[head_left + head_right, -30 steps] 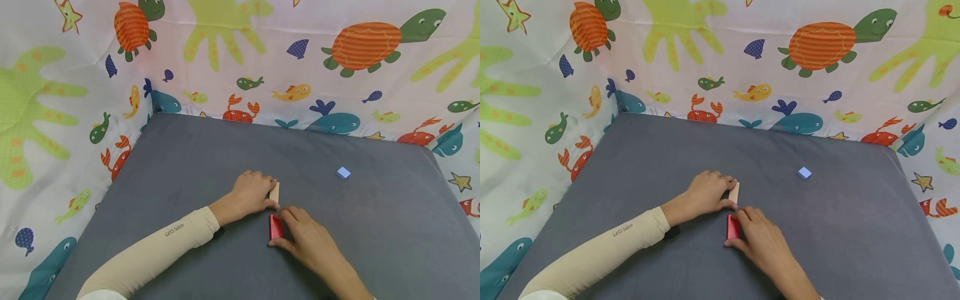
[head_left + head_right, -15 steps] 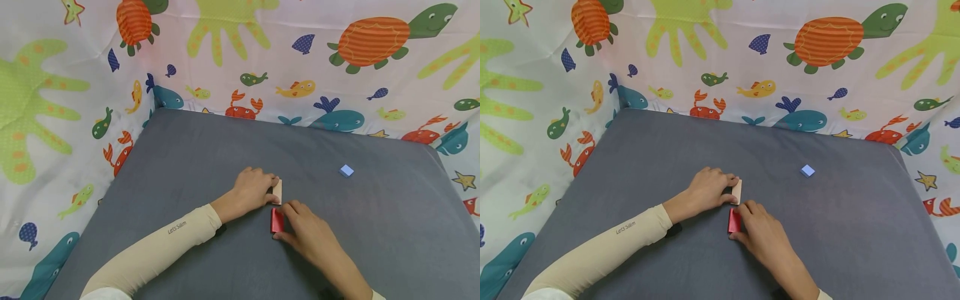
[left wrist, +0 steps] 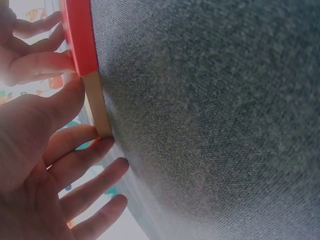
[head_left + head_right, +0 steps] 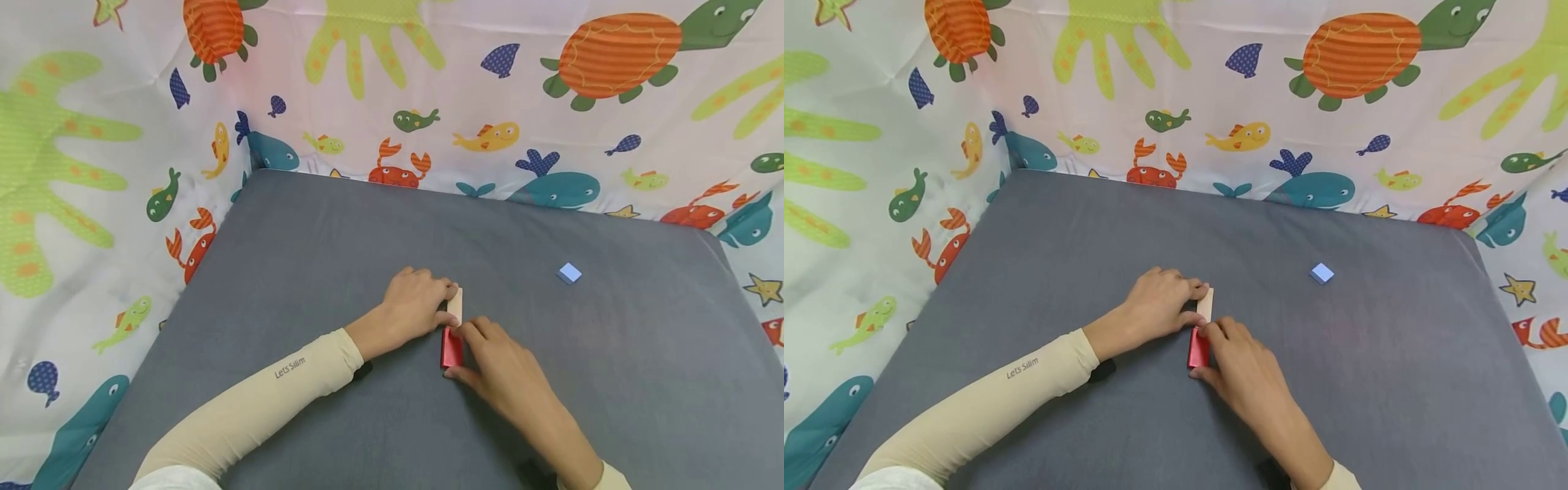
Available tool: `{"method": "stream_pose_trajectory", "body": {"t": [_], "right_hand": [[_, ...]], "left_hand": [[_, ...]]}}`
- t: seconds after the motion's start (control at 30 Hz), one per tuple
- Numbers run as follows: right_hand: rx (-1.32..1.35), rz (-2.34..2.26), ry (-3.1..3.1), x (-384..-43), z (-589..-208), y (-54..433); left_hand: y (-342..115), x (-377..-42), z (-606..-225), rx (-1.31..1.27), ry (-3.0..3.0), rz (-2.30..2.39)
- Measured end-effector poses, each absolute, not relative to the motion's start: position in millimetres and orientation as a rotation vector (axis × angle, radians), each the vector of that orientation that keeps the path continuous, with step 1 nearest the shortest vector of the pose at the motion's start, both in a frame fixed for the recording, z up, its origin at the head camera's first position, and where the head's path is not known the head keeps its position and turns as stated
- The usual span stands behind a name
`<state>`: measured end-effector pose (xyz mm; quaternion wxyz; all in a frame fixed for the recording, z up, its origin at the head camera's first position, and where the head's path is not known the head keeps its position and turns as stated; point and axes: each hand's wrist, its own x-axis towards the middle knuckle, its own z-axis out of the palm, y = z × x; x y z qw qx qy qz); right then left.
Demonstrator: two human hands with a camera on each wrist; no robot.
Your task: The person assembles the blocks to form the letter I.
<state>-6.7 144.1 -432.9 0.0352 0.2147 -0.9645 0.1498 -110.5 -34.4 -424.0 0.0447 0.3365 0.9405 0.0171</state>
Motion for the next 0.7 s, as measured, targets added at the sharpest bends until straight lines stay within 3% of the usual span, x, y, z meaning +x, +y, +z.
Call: {"method": "stream_pose_trajectory", "body": {"t": [0.7], "right_hand": [[0.649,0.518,-3.013,-12.7,-432.2,145.8]], "left_hand": [[-36.6,-111.2,-424.3,1.045,2.848,0.082]]}}
